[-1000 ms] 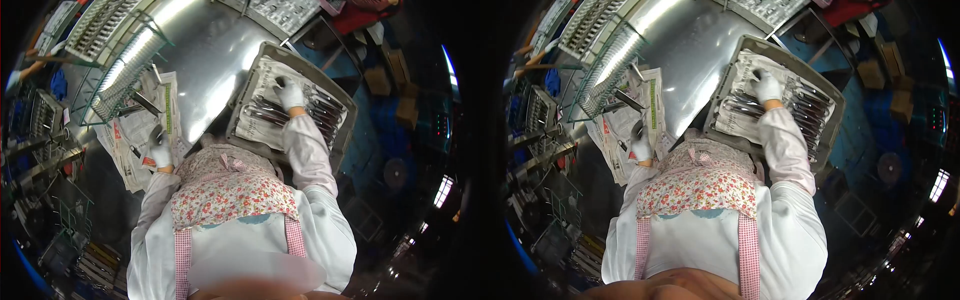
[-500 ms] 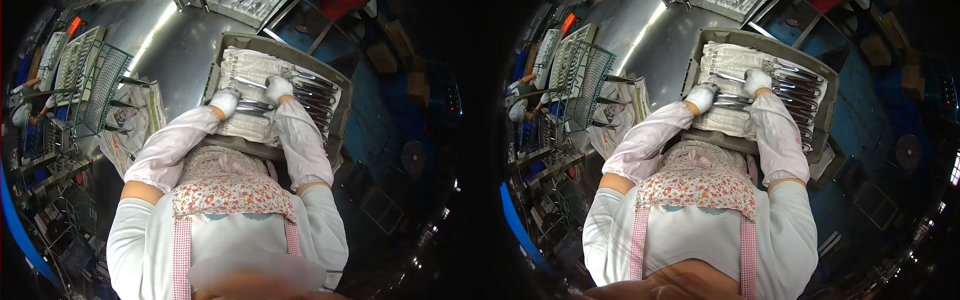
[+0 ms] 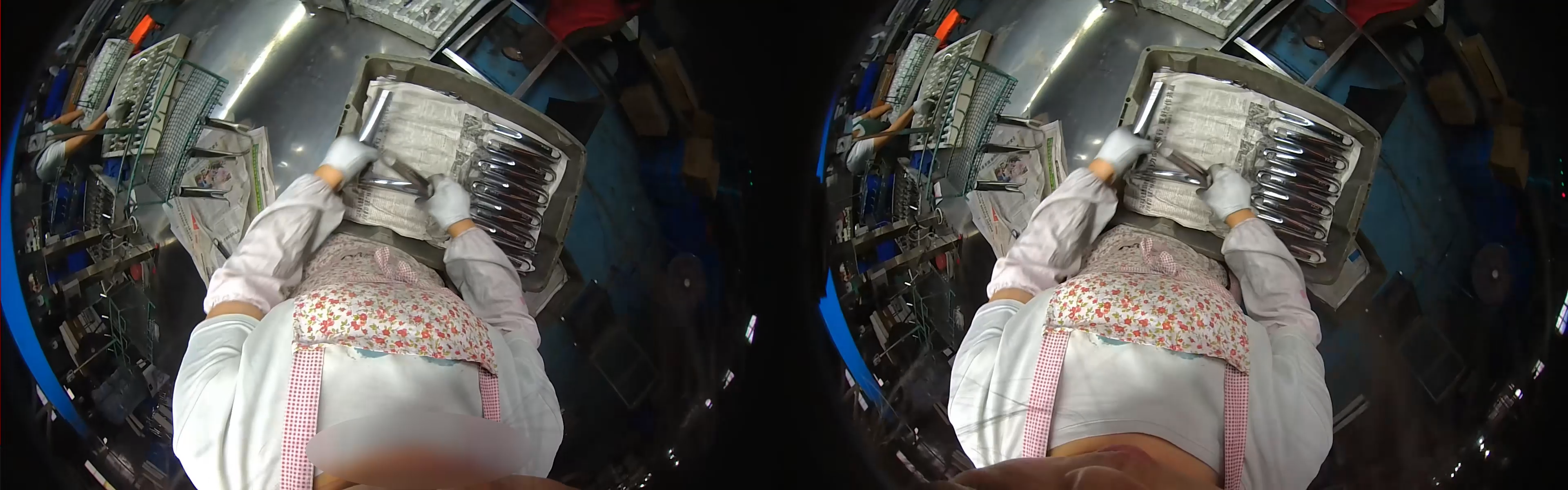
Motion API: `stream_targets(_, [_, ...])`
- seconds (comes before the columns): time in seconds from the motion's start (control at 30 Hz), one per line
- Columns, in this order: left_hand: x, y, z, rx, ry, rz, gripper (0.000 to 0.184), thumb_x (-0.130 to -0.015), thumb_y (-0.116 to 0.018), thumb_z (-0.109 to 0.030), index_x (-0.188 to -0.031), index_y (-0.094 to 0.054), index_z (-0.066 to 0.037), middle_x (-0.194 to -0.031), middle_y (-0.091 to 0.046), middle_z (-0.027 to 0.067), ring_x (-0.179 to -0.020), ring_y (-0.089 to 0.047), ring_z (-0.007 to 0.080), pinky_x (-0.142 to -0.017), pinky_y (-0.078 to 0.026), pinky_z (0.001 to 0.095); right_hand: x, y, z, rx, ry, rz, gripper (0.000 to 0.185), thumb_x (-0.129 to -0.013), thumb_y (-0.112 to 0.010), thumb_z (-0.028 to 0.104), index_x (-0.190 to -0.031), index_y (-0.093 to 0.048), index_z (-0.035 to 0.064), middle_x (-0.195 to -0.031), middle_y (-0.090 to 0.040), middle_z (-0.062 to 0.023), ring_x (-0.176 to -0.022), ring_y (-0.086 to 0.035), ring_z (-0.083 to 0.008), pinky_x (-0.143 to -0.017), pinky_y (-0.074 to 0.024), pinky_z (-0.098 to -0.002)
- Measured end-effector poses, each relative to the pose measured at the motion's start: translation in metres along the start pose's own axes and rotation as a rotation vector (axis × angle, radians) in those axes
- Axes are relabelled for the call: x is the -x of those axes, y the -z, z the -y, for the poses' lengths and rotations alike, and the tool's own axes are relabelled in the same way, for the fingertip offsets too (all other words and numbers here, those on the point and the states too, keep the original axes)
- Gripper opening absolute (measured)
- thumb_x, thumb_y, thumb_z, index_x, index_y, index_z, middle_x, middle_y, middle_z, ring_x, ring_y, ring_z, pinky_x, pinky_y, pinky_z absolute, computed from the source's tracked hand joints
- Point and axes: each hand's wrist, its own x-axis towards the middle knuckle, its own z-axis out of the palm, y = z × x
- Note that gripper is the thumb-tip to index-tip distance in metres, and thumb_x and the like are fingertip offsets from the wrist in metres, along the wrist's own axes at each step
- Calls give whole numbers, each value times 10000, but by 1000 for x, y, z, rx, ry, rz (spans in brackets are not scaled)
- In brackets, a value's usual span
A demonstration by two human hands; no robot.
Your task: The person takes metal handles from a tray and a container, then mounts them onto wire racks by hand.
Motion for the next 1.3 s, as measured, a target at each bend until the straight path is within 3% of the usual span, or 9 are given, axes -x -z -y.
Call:
stream_targets(0.23, [105,33,45,1197,264,-156,103,-748,-674,-73,-766,-606,3,-625,-590,81,-521,-570,186,-482,-470,289,-28,-36,14,224,177,29,161,-700,-578,148,-829,-645,79,-887,-650,-155,-816,-639,-347,-717,-515,-451])
stream_targets(0.47, [147,58,66,1610,300,4,47,-798,-637,-61,-809,-591,-58,-615,-592,59,-534,-595,169,-516,-484,263,-8,18,68,-297,91,197,392,-594,-815,213,-819,-582,-8,-634,-624,-145,-592,-640,-229,-568,-496,-387])
stream_targets(0.57, [164,64,79,1628,280,13,200,-797,-657,-48,-988,-606,-20,-766,-630,72,-662,-631,185,-637,-527,271,1,24,149,-587,-34,394,312,-642,-812,204,-746,-586,14,-535,-597,-84,-440,-573,-146,-431,-452,-308])
stream_targets(0.6, [174,69,76,1629,285,-16,244,-796,-663,-47,-1031,-604,-15,-811,-639,74,-704,-640,189,-668,-535,275,-1,7,165,-296,285,169,323,-646,-821,239,-726,-588,31,-528,-595,-69,-444,-572,-152,-423,-451,-294])
stream_targets(0.77, [208,73,136,1603,219,-248,288,-819,-655,-84,-1095,-597,-26,-962,-639,99,-871,-640,197,-817,-526,338,6,-59,273,-230,544,387,294,-640,-774,231,-723,-561,47,-742,-590,-145,-667,-609,-283,-644,-499,-392])
stream_targets(0.87, [225,71,213,1792,185,-470,157,-826,-620,-69,-965,-651,-4,-831,-662,83,-712,-648,185,-679,-549,324,9,-84,323,-169,738,605,259,-680,-689,147,-884,-594,19,-966,-614,-205,-840,-626,-359,-759,-501,-435])
stream_targets(0.97, [236,85,285,1778,400,-734,104,-800,-610,-38,-892,-649,-12,-740,-654,81,-550,-606,175,-529,-528,313,-1,-120,369,-231,991,195,272,-695,-650,113,-942,-593,13,-1194,-513,-235,-843,-617,-405,-793,-515,-435])
stream_targets(1.07, [249,134,297,1409,494,-969,277,-675,-662,28,-948,-636,-6,-716,-618,75,-542,-575,207,-501,-479,314,-25,-122,444,-123,763,387,348,-679,-614,39,-1027,-600,48,-1391,-332,-251,-979,-579,-421,-830,-508,-432])
stream_targets(1.3, [192,236,376,761,308,-1131,377,-595,-731,-13,-953,-624,30,-759,-644,70,-655,-610,183,-570,-478,309,-80,-168,471,-341,954,127,300,-665,-586,15,-964,-603,39,-1058,-529,-208,-929,-548,-413,-807,-462,-450])
